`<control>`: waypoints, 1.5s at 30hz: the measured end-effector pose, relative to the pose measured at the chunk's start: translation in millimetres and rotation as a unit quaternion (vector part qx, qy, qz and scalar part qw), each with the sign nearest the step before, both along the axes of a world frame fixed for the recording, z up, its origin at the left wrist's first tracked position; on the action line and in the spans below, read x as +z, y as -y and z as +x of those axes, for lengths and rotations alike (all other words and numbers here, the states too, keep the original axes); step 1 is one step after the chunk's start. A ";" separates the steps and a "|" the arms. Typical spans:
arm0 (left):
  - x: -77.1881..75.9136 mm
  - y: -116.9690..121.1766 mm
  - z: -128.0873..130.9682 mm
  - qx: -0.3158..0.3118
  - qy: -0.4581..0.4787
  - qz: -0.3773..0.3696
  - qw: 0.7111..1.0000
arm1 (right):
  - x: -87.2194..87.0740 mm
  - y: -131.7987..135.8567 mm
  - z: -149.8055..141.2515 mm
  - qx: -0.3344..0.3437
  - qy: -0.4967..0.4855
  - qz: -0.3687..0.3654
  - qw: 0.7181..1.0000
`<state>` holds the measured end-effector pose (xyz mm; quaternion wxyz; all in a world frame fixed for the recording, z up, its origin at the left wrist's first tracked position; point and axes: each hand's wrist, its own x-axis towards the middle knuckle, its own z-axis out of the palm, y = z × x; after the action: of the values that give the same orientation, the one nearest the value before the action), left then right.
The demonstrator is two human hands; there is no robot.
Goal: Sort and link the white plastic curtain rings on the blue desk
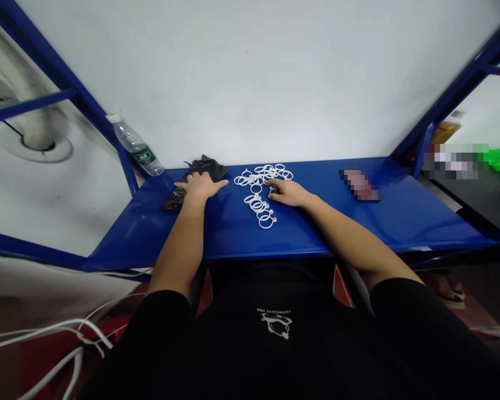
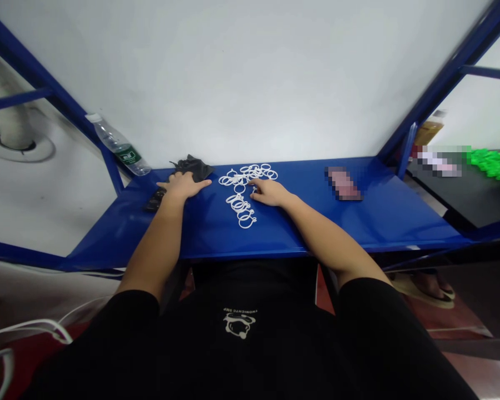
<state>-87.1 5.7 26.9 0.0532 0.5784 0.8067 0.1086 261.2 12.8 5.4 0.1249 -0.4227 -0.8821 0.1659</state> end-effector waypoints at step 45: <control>-26.6 33.6 110.2 -0.464 -0.009 0.160 0.871 | -1.6 10.9 -5.8 0.034 -0.148 0.047 0.987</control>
<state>23.1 -27.9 0.3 -0.0026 0.8877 0.4176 0.1937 255.5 1.9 3.8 0.2683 -0.3565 -0.8747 0.1892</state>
